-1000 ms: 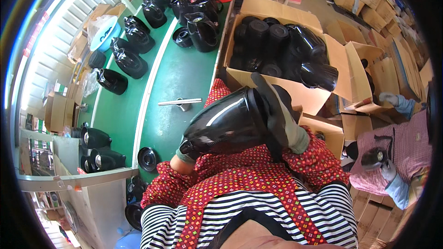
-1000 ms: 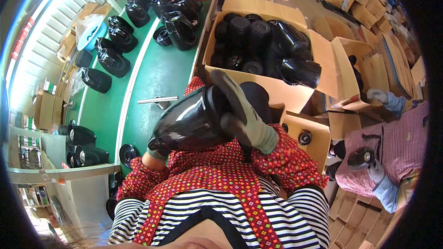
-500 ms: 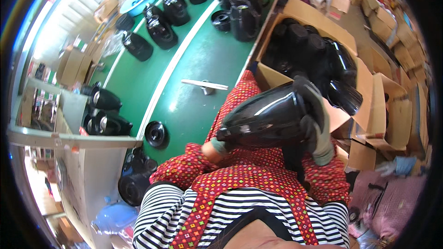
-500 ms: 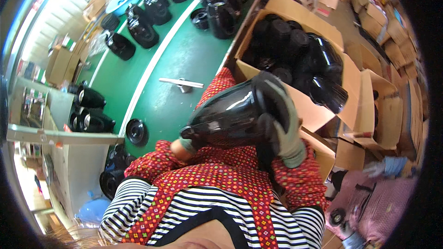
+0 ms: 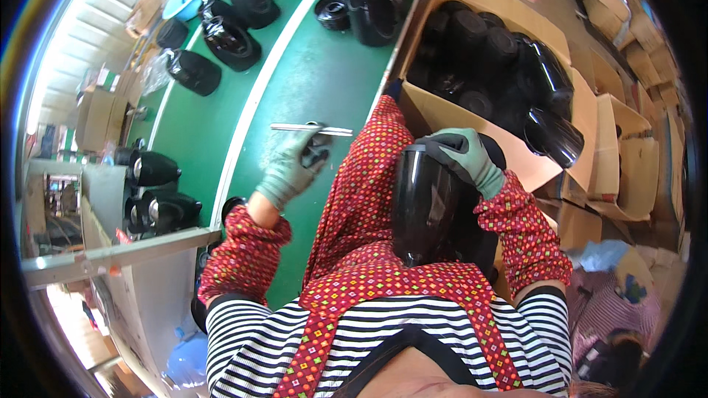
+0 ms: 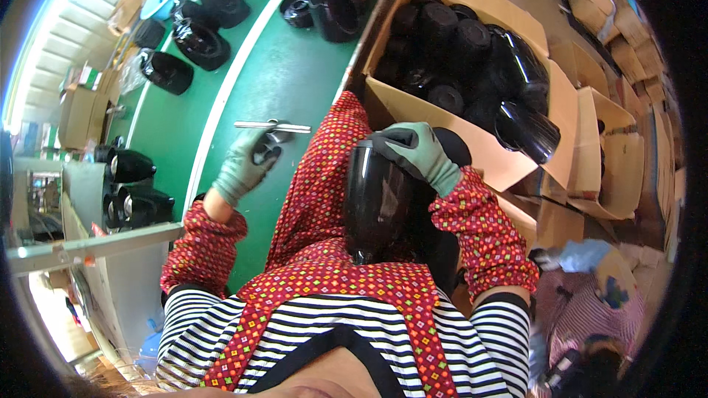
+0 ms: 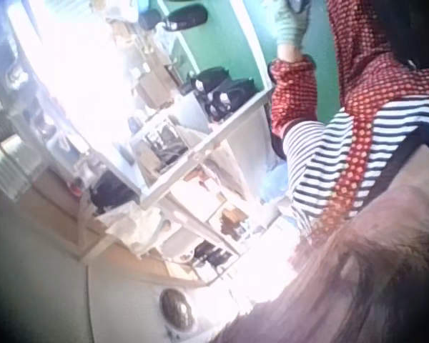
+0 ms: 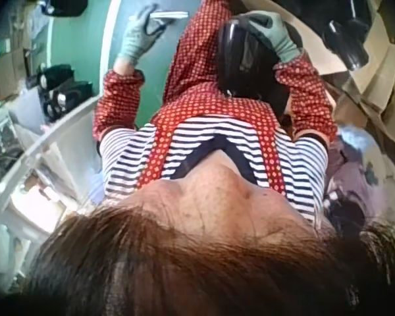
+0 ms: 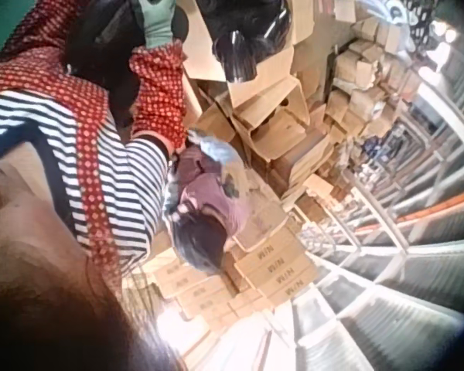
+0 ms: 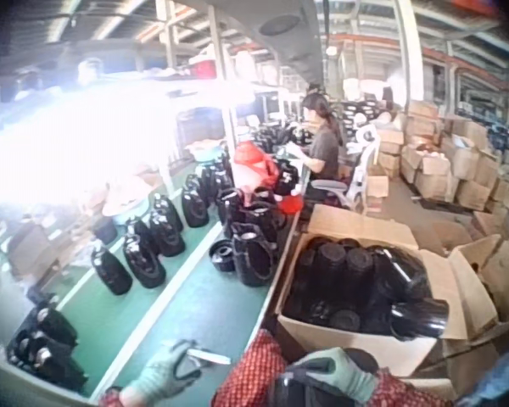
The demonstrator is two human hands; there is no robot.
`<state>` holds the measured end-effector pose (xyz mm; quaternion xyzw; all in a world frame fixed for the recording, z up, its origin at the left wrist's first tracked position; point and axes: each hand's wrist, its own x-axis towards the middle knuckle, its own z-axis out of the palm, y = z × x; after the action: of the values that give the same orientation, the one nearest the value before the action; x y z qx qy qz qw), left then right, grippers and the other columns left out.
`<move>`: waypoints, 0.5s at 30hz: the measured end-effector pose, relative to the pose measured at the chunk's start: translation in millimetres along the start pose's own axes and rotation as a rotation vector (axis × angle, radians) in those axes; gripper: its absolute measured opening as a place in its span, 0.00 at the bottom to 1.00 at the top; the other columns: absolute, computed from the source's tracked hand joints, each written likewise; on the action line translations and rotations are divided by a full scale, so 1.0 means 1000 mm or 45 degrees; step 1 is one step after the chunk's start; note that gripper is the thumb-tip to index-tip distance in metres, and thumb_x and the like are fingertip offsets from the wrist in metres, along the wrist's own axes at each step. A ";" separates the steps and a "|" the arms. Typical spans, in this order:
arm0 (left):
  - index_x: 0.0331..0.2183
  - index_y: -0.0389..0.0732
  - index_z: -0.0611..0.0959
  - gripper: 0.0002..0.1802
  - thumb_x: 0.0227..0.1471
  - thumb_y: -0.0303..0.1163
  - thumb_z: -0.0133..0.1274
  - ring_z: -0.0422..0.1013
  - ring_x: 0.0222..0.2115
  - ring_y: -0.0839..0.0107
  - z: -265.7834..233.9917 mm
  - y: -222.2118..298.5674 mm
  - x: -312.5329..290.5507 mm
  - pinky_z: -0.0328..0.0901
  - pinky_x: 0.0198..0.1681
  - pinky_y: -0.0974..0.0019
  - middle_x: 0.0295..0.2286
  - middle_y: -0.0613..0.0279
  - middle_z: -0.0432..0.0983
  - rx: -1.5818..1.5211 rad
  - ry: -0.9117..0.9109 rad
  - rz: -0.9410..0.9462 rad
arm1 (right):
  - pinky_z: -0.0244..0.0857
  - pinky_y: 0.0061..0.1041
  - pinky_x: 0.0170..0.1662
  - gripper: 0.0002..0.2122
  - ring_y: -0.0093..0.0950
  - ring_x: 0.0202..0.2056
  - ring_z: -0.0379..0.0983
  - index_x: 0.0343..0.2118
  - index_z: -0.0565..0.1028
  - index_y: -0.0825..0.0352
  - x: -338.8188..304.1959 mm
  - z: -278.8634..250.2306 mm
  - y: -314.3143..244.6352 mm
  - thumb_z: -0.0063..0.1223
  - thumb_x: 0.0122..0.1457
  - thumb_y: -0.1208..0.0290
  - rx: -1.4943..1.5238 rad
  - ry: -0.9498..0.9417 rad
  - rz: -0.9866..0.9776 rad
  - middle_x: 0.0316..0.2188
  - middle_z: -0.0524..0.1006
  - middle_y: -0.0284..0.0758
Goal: The person repeatedly picks up black kettle bodies and metal spouts from a green workbench, inserts the spouts into the kettle openings, and places the assembled units into a cardboard box. The process is repeated for multiple units throughout the clip.
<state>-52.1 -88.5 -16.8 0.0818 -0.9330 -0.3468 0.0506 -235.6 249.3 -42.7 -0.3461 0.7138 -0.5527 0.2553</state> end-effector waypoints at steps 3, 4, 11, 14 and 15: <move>0.71 0.51 0.61 0.58 0.43 0.39 0.74 0.55 0.68 0.44 -0.012 -0.049 0.030 0.54 0.70 0.45 0.68 0.46 0.57 0.687 0.007 0.033 | 0.75 0.28 0.45 0.15 0.30 0.39 0.84 0.42 0.84 0.73 0.006 -0.005 -0.020 0.68 0.60 0.64 -0.089 0.034 -0.100 0.38 0.86 0.42; 0.72 0.52 0.60 0.59 0.44 0.40 0.73 0.54 0.69 0.45 -0.012 -0.060 0.038 0.53 0.70 0.45 0.69 0.46 0.56 0.766 -0.071 0.057 | 0.75 0.28 0.45 0.15 0.30 0.39 0.84 0.41 0.84 0.73 0.004 -0.003 -0.021 0.68 0.60 0.64 -0.116 0.061 -0.143 0.37 0.86 0.42; 0.56 0.46 0.83 0.23 0.58 0.30 0.61 0.80 0.32 0.60 -0.012 -0.084 0.048 0.73 0.38 0.58 0.34 0.55 0.82 0.314 -0.248 -0.013 | 0.69 0.33 0.41 0.11 0.36 0.37 0.76 0.42 0.86 0.67 -0.015 0.002 -0.039 0.66 0.60 0.68 -0.300 0.135 -0.154 0.36 0.79 0.41; 0.56 0.43 0.84 0.24 0.57 0.22 0.60 0.79 0.29 0.66 -0.018 -0.039 0.043 0.72 0.34 0.64 0.32 0.54 0.82 -0.083 -0.138 -0.130 | 0.69 0.33 0.41 0.11 0.35 0.37 0.77 0.43 0.87 0.67 -0.011 -0.010 -0.049 0.65 0.61 0.67 -0.075 0.027 -0.056 0.36 0.80 0.41; 0.56 0.42 0.83 0.25 0.56 0.22 0.60 0.80 0.29 0.65 -0.023 -0.017 0.046 0.73 0.34 0.63 0.32 0.54 0.81 -0.046 -0.143 -0.105 | 0.70 0.33 0.44 0.11 0.37 0.40 0.77 0.44 0.86 0.65 0.000 -0.023 -0.055 0.64 0.61 0.68 -0.168 -0.120 -0.113 0.39 0.80 0.41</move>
<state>-92.0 -124.6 -8.5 0.0996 -0.9238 -0.3693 -0.0148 -241.2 255.7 16.3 -0.4189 0.7199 -0.4985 0.2404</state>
